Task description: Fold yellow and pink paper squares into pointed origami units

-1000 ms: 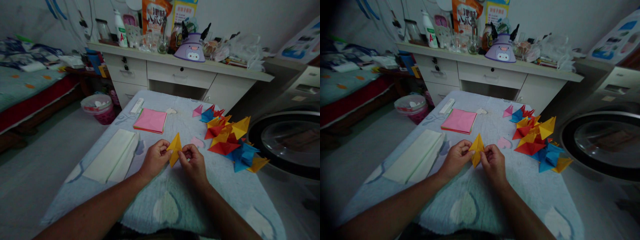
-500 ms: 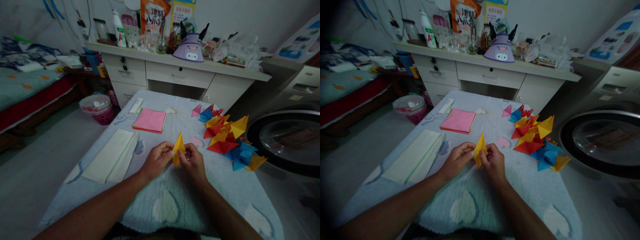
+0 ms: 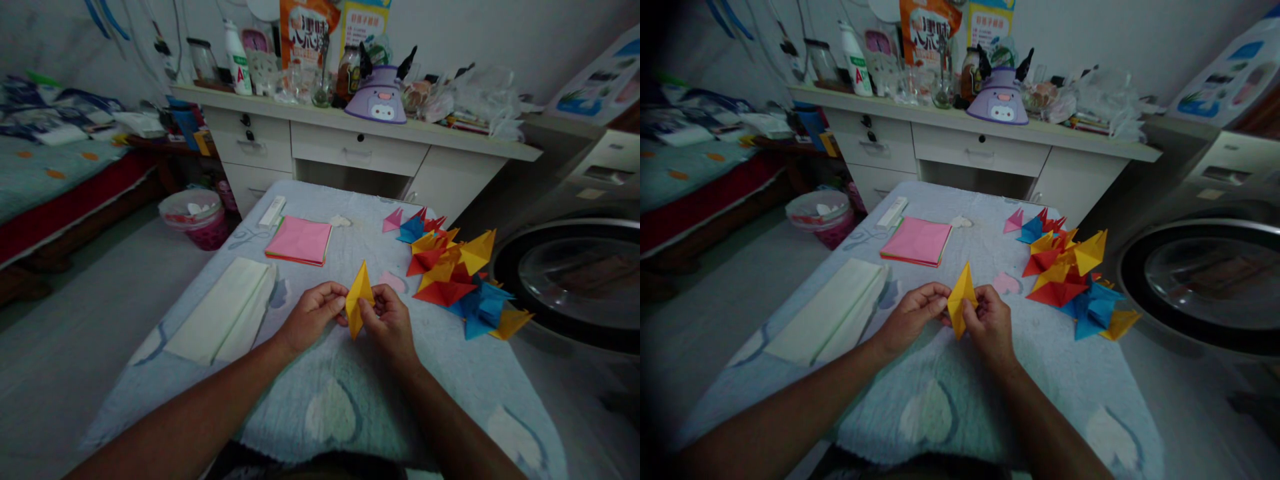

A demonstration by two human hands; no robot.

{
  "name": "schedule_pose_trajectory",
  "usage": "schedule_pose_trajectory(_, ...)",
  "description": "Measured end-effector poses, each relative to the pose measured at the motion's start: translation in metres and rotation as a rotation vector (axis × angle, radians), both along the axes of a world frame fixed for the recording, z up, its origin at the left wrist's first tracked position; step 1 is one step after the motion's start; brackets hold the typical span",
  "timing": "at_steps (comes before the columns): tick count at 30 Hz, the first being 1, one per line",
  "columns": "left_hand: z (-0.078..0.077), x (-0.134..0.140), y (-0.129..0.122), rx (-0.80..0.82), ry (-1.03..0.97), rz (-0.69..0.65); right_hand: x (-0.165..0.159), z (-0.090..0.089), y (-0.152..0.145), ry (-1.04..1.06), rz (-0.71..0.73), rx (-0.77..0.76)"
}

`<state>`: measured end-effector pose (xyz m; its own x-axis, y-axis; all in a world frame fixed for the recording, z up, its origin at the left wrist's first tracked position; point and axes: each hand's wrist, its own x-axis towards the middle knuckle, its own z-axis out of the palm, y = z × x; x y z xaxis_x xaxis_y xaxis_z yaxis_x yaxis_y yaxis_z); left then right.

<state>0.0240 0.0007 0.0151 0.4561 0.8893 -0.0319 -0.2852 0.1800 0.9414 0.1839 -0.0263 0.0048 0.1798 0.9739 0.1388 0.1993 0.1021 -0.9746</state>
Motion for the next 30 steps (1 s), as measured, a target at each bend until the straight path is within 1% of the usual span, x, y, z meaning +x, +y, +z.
schedule_pose_trajectory(6,-0.0014,0.0022,0.0009,0.013,0.001,0.022,0.0016,-0.003,0.0005,0.025,0.007,-0.025)
schedule_pose_trajectory(11,-0.0003,0.0026,0.0004,0.017,0.023,0.043,0.0013,-0.0025,0.0002,0.06,0.042,-0.017)
schedule_pose_trajectory(17,0.0027,0.0008,-0.0002,0.005,-0.014,0.009,0.0033,-0.0021,-0.0006,0.098,0.061,-0.021)
schedule_pose_trajectory(24,0.0021,0.0016,0.0007,-0.054,-0.062,-0.031,0.0027,-0.0066,-0.0007,0.058,0.067,-0.003)
schedule_pose_trajectory(27,0.0027,0.0019,0.0005,-0.074,-0.07,-0.031,0.0026,-0.0043,-0.0031,0.046,0.096,0.012)
schedule_pose_trajectory(30,0.0024,0.0017,0.0006,-0.078,-0.075,-0.023,0.0043,0.0016,-0.0069,0.018,0.168,0.049)
